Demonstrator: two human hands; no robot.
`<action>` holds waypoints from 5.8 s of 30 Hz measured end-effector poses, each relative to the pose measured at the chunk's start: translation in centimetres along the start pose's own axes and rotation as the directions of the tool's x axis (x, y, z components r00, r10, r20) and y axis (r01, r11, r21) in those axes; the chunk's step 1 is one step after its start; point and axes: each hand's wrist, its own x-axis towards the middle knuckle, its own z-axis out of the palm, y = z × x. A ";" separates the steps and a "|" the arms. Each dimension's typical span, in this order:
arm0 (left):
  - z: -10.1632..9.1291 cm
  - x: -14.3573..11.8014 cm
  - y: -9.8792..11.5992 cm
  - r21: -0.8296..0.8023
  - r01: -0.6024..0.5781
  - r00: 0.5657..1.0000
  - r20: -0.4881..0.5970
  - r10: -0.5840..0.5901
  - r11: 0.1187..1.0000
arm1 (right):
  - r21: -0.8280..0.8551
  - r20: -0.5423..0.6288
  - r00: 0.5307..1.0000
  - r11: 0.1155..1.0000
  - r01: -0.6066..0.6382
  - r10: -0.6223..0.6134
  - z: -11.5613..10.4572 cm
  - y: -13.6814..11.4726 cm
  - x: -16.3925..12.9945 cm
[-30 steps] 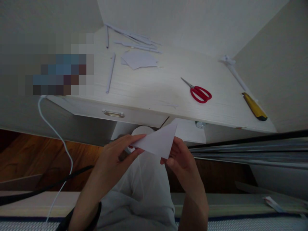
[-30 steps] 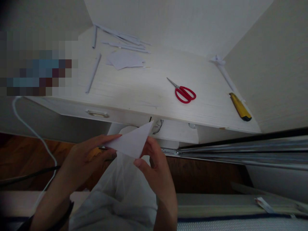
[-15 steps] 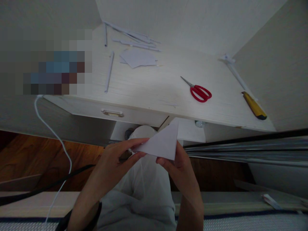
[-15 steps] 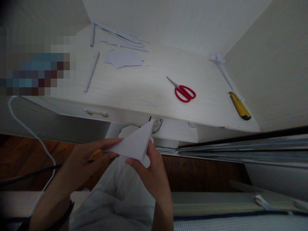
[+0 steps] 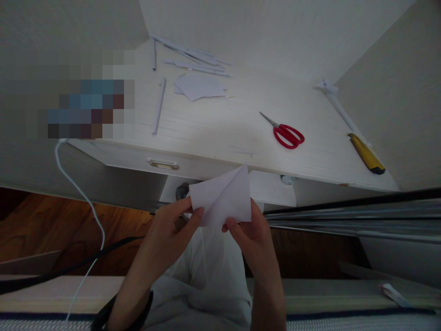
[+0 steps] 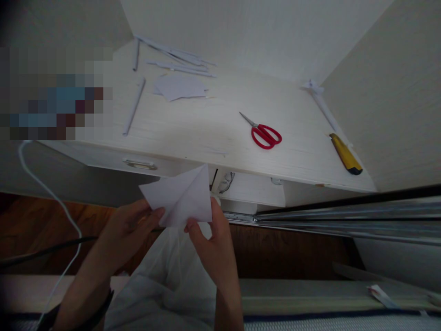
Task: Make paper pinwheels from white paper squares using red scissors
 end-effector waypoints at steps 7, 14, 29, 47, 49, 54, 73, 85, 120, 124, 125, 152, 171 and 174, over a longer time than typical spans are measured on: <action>1.0 0.1 0.3 -0.560 0.297 0.941 0.032 -0.338 0.774 | -0.108 0.021 1.000 0.994 0.001 0.001 -0.2 0.2 -0.6; 1.3 -0.1 0.4 -0.678 0.425 0.863 0.105 -0.494 0.600 | -0.027 -0.005 0.996 0.995 -0.093 0.093 0.0 0.0 -0.7; 1.7 -0.4 0.9 -0.365 0.284 0.959 0.105 -0.264 0.887 | -0.001 -0.041 0.998 0.999 -0.043 0.043 -0.8 -1.4 0.1; 1.4 -0.5 1.6 -0.692 0.325 0.938 0.150 -0.311 0.645 | -0.244 0.055 0.903 0.871 0.427 -0.427 -0.3 -2.3 -0.2; 1.3 -0.6 1.3 -0.737 0.351 0.925 0.176 -0.337 0.578 | -0.297 0.059 0.885 0.839 0.457 -0.461 -0.4 -2.1 -0.1; 1.4 -1.0 1.0 -0.769 0.389 0.900 0.198 -0.389 0.508 | -0.407 0.135 0.862 0.766 0.497 -0.488 -0.8 -1.8 -0.3; 1.7 -0.2 1.3 -0.661 0.362 0.931 0.220 -0.292 0.657 | -0.390 0.088 0.953 0.870 0.301 -0.290 -1.3 -2.3 0.5; 1.8 0.0 0.6 -0.468 0.352 0.932 0.256 -0.257 0.811 | -0.139 -0.185 0.982 0.990 0.005 -0.031 -1.0 -1.2 0.7; 1.0 -0.6 1.3 -0.418 0.197 0.980 0.081 -0.179 0.887 | -0.249 0.078 0.970 0.938 0.242 -0.229 0.2 -2.9 0.1; 0.8 -0.6 1.4 -0.398 0.146 0.989 0.050 -0.138 0.906 | -0.294 0.093 0.960 0.913 0.281 -0.266 0.4 -2.9 0.3; 0.8 -0.5 1.4 -0.383 0.105 0.994 0.017 -0.107 0.918 | -0.302 0.093 0.958 0.909 0.287 -0.271 0.4 -2.9 0.3; 2.0 -0.2 0.8 -0.678 0.054 0.935 -0.224 -0.276 0.733 | -0.188 0.081 0.956 0.938 0.291 -0.281 0.0 -2.1 1.0; 0.9 -0.6 0.6 -0.647 -0.007 0.919 -0.305 -0.251 0.762 | -0.204 0.149 0.948 0.930 0.307 -0.280 0.3 -2.6 0.2; 0.5 -0.4 0.7 -0.653 -0.003 0.861 -0.387 -0.330 0.758 | -0.218 0.129 0.958 0.935 0.281 -0.258 -0.1 -2.5 -0.1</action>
